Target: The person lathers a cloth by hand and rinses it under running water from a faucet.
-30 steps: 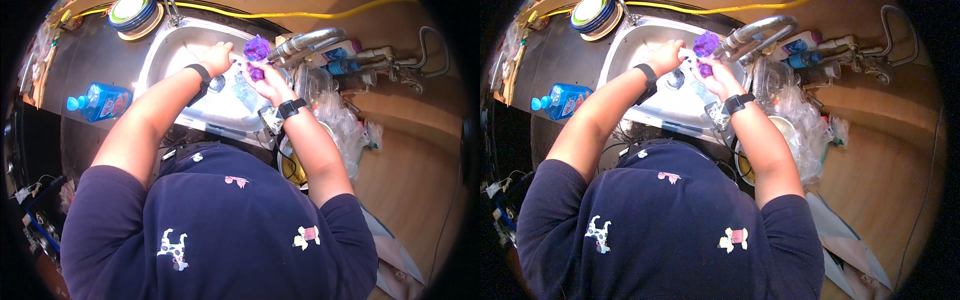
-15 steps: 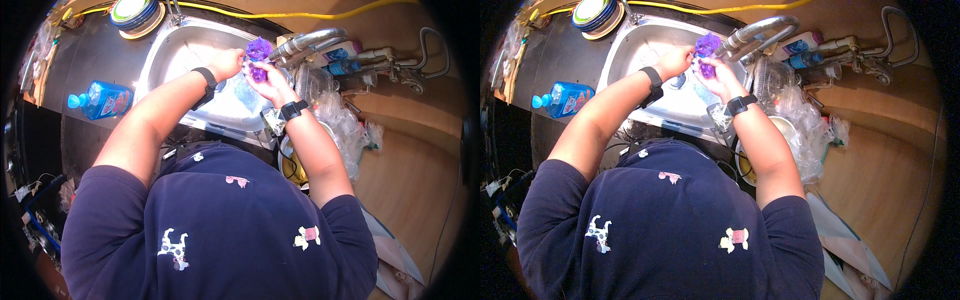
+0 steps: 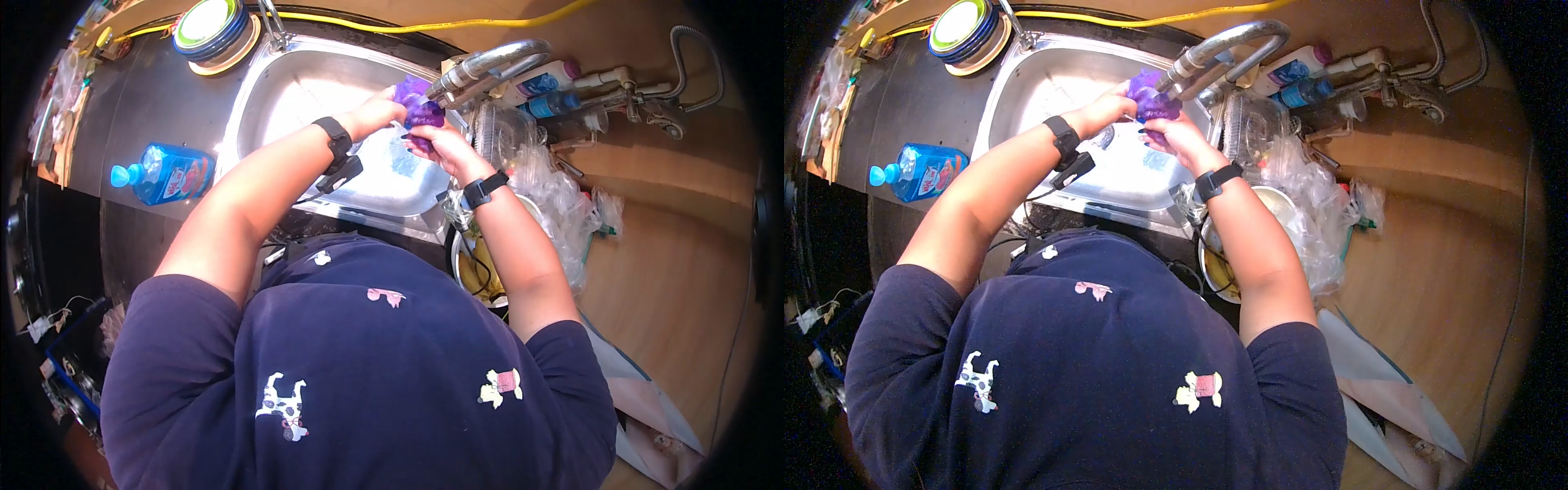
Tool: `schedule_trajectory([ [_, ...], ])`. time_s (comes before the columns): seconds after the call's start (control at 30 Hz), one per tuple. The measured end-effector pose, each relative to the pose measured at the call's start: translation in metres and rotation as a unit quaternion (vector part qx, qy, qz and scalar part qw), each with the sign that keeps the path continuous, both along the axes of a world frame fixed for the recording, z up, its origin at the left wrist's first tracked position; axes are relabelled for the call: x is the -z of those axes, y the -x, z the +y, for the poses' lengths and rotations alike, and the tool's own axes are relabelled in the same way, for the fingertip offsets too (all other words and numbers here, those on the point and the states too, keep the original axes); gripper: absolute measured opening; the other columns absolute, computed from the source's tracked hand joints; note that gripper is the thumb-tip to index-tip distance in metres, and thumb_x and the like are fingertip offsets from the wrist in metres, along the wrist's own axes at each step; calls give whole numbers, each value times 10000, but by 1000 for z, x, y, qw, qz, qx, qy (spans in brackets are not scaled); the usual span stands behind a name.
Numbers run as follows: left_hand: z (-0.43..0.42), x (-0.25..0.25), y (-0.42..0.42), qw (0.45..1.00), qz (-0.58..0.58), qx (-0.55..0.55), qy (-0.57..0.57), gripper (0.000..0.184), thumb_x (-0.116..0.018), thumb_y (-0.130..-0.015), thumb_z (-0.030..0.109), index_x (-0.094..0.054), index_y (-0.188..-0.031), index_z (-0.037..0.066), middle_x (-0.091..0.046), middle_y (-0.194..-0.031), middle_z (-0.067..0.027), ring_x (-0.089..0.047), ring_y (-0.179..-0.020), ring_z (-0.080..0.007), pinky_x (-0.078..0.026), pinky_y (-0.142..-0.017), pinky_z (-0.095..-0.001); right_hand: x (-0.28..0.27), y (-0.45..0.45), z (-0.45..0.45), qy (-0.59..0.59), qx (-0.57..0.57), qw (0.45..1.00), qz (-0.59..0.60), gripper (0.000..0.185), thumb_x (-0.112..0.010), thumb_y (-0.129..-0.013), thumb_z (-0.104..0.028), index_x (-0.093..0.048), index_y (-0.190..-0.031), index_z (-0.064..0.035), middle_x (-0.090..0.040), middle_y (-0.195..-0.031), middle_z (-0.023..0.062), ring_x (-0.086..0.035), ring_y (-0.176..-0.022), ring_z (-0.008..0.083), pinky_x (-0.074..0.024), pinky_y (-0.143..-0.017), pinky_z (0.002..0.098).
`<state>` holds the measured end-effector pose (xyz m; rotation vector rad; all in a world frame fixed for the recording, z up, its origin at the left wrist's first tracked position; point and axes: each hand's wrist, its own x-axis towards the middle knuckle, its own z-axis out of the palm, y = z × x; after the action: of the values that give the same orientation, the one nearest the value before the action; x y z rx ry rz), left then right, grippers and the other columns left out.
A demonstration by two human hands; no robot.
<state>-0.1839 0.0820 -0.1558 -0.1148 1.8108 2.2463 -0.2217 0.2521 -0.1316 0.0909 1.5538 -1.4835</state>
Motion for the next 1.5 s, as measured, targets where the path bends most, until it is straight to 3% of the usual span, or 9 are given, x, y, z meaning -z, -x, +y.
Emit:
schedule_trajectory([
  [0.07,-1,-23,-9,986,-137,-21,-94,445,-547,-708,52,-474,-1147,72,-571,-935,-46,-552,-837,-150,-458,-734,-275,-5,-6,-3,-36,-57,989,131,291,-617,-752,-79,-521,-1026,-55,-607,-832,57,-619,-746,142,-517,-595,242],
  [0.2,0,-8,-12,975,-163,0,-149,408,-603,-734,110,-491,-1126,109,-581,-985,-38,-557,-864,-130,-471,-710,-280,22,-4,-3,-19,-105,947,304,393,-646,-667,-15,-519,-1039,-25,-602,-857,45,-609,-764,154,-494,-636,257],
  [0.37,16,-16,-19,988,-69,-28,-139,353,-683,-736,153,-541,-1054,93,-590,-974,-39,-555,-867,-141,-462,-771,-303,-2,-17,-7,-21,-132,864,485,443,-637,-678,-40,-517,-1104,-60,-615,-962,104,-588,-901,231,-452,-790,304],
  [0.5,17,-11,-11,990,30,-58,-124,183,-635,-768,87,-609,-948,66,-619,-870,-45,-573,-798,-121,-471,-743,-272,-23,-27,-14,-54,-88,872,479,458,-658,-662,-62,-519,-1098,-59,-610,-963,113,-580,-927,218,-445,-803,297],
  [0.73,7,12,5,977,41,-130,166,256,-579,-843,220,-564,-1030,47,-601,-927,-46,-552,-831,-113,-447,-776,-260,-5,-20,-16,-77,-97,906,404,716,-729,-631,-139,-354,-1235,-55,-528,-1078,118,-566,-923,204,-474,-778,307],
  [1.1,2,10,-6,980,67,-131,137,391,-405,-919,357,-577,-979,11,-609,-859,-60,-558,-782,-128,-451,-729,-267,-8,-10,-21,37,-79,979,183,793,-751,-597,-94,-330,-1268,-61,-511,-1080,89,-558,-924,167,-509,-689,263],
  [1.2,-2,22,-3,982,13,-135,130,452,-345,-921,417,-528,-1066,29,-587,-948,-76,-549,-844,-144,-450,-738,-293,15,6,-21,1,-147,921,361,668,-755,-581,-102,-453,-1174,-39,-569,-1037,90,-568,-922,181,-475,-781,292],
  [1.3,-5,28,-6,973,-149,-171,49,589,-255,-869,593,-335,-1269,167,-514,-1084,-83,-516,-873,-177,-447,-710,-379,1,1,-22,-92,-106,918,372,527,-754,-574,-112,-552,-1053,-25,-613,-970,90,-588,-880,192,-442,-825,292],
  [1.5,-4,-3,-25,960,-259,-58,-93,679,-266,-793,701,-379,-1177,152,-563,-974,-96,-585,-759,-222,-500,-623,-401,7,-5,-28,-119,-46,905,405,499,-734,-601,-112,-554,-1057,-20,-616,-960,115,-597,-880,201,-455,-796,293],
])
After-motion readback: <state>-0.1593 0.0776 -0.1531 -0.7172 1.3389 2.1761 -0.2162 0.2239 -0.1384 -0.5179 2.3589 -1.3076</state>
